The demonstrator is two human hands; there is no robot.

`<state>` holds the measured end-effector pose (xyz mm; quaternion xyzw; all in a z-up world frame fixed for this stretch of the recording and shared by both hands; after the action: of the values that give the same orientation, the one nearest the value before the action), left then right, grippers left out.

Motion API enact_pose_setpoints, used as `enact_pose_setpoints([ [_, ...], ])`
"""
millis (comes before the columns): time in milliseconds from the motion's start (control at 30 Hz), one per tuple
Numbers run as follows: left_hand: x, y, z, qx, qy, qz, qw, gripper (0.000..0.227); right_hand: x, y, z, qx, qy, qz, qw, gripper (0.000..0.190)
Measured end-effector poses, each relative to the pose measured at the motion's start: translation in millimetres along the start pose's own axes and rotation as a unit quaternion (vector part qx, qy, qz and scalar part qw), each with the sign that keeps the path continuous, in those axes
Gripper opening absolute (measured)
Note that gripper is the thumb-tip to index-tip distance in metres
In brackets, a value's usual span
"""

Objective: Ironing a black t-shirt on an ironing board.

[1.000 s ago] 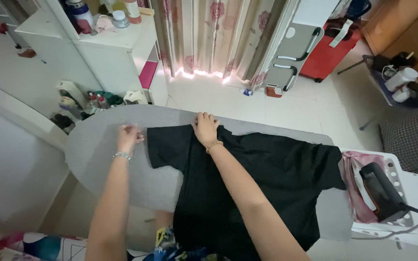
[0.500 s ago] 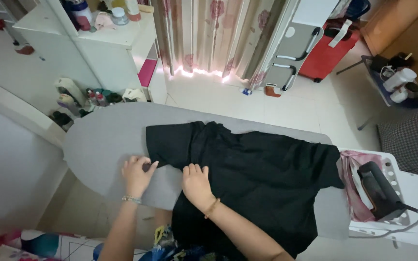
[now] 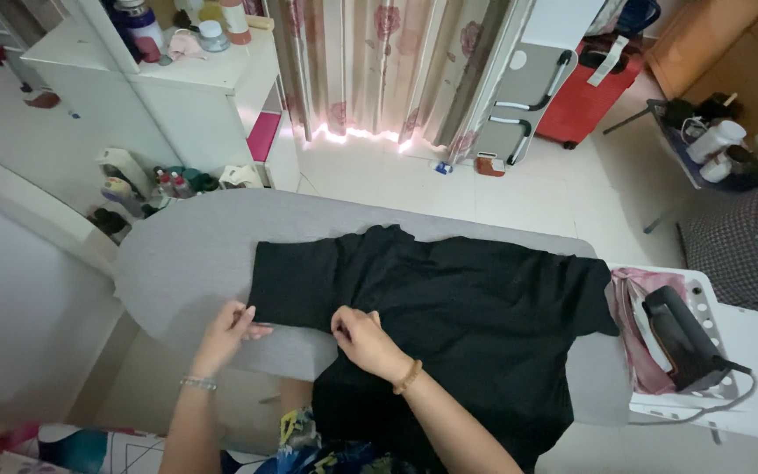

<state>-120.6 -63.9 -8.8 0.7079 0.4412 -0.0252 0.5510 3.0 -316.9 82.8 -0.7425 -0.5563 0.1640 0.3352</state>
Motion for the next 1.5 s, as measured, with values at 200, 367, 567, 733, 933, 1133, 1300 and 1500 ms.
enact_pose_setpoints([
  [200, 6.9, -18.6, -15.0, 0.000, -0.029, -0.017, 0.999, 0.045, -11.0, -3.1, 9.9, -0.082, -0.035, -0.052, 0.995, 0.004],
  [367, 29.4, -5.5, -28.1, -0.015, 0.021, 0.000, 1.000, 0.060, 14.3, 21.9, -19.9, -0.117, 0.079, -0.059, 0.988, 0.009],
  [567, 80.9, 42.4, -20.0, 0.021, 0.163, 0.108, 0.980, 0.058, 68.7, 37.1, -33.9, -0.229, 0.096, -0.084, 0.965, 0.016],
  [733, 101.0, 73.1, -8.6, 0.218, 0.188, 0.130, 0.949, 0.065, 122.6, 98.4, -21.5, -0.290, 0.091, 0.005, 0.953, 0.033],
  [933, 137.9, 62.7, -1.0, 0.176, 0.134, 0.118, 0.968, 0.034, 149.7, 143.0, -15.5, -0.203, 0.011, 0.081, 0.976, 0.036],
  [1133, 139.0, 63.0, 1.9, 0.075, 0.052, 0.095, 0.991, 0.046, 153.0, 166.0, -2.8, -0.148, 0.064, 0.091, 0.983, 0.030],
  [1300, 117.6, 79.9, -6.5, 0.045, 0.059, 0.075, 0.994, 0.051, 147.7, 152.8, -15.4, -0.060, 0.139, 0.088, 0.985, 0.017],
  [1500, 89.5, 98.4, 1.2, -0.005, 0.014, 0.008, 1.000, 0.087, 145.7, 156.4, -14.0, -0.052, 0.183, 0.069, 0.979, 0.012],
])
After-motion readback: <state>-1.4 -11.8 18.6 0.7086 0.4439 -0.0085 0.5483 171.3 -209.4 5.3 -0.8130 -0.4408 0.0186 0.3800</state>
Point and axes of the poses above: each hand's wrist, its own x-axis towards the middle knuckle, its own z-axis out of the palm, y = z × x, the point moved 3 cm from there along x, towards the middle knuckle, and after that the axes turned 14 degrees about -z, right-handed, at the moved point
